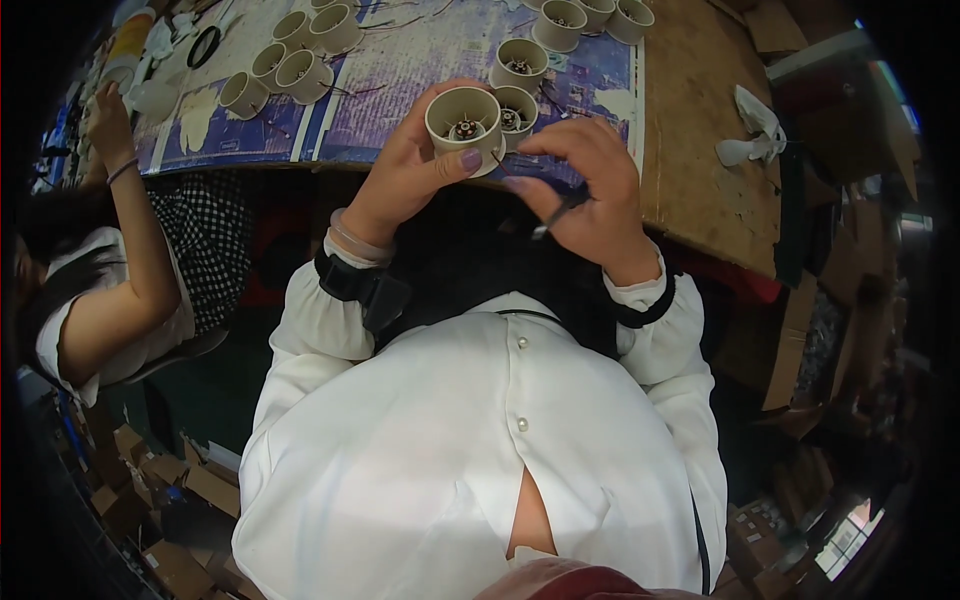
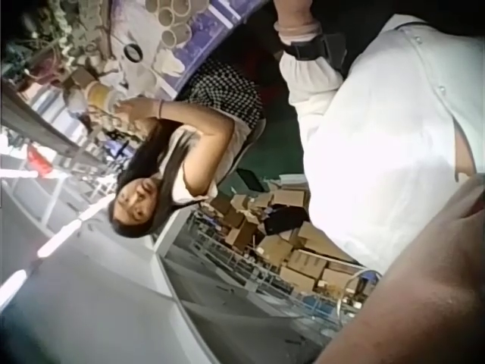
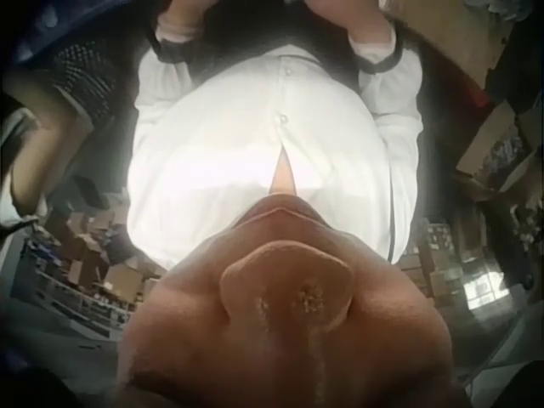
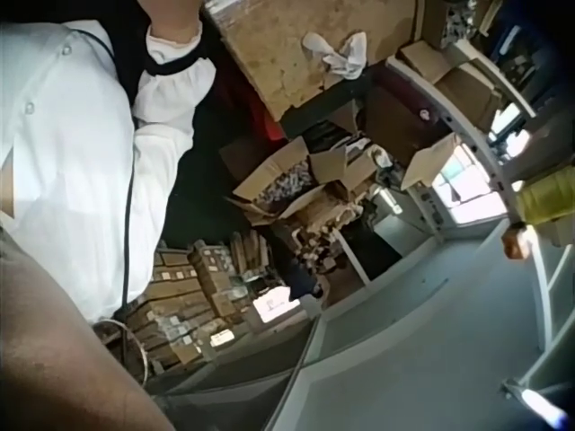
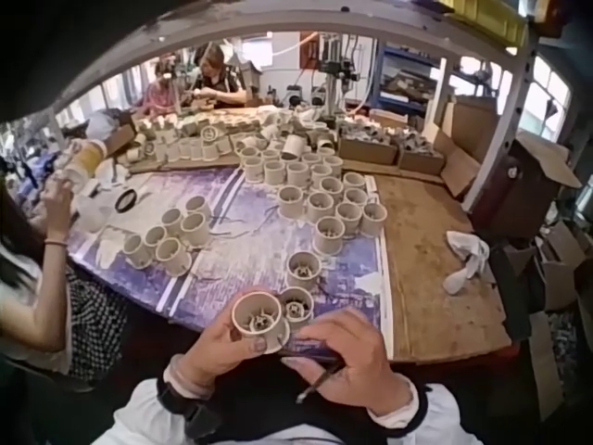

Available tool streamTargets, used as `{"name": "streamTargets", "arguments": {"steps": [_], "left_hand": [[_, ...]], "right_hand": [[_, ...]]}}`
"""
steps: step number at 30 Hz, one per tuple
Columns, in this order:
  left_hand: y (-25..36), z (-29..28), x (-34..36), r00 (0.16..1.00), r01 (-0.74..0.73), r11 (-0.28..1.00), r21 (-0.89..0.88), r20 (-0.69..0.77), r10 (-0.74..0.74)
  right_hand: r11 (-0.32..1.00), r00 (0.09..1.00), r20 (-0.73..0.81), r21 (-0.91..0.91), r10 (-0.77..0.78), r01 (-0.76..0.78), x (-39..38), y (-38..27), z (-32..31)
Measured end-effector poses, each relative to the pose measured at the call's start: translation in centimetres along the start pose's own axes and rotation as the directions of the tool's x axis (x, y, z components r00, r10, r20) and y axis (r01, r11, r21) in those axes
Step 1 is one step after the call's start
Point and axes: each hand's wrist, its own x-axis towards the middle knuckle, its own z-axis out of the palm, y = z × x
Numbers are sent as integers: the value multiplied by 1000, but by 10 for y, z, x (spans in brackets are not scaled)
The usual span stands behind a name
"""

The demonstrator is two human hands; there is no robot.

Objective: The person picks up a plastic housing and uses tweezers to pull wires through a hole in the side. They then use a small squeeze bottle to apply liquid to the interior of the housing before setting it back down on the table.

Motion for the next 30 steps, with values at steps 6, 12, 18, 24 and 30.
{"name": "streamTargets", "arguments": {"steps": [6, 12, 18, 24, 30], "left_hand": [[1, 3, 1, 999, -48, 995, 82, 15, 47], [4, 4, -3, 999, -30, 997, 69, 20, 28], [2, -1, -3, 993, -44, 981, -190, -115, 22], [10, -6, -1, 993, -44, 989, -138, -113, 29], [12, -1, -1, 997, -45, 997, -69, -73, 39]], "right_hand": [[998, 998, 34, -40, 58, -57, -4, -1, 10], [997, 996, 56, -49, 70, -67, -8, 0, 12], [990, 995, 83, -131, 56, -45, -14, -2, 13], [991, 1000, -12, -136, 11, -12, -2, -3, 14], [994, 996, -71, -89, 51, -57, -1, -8, 24]]}}
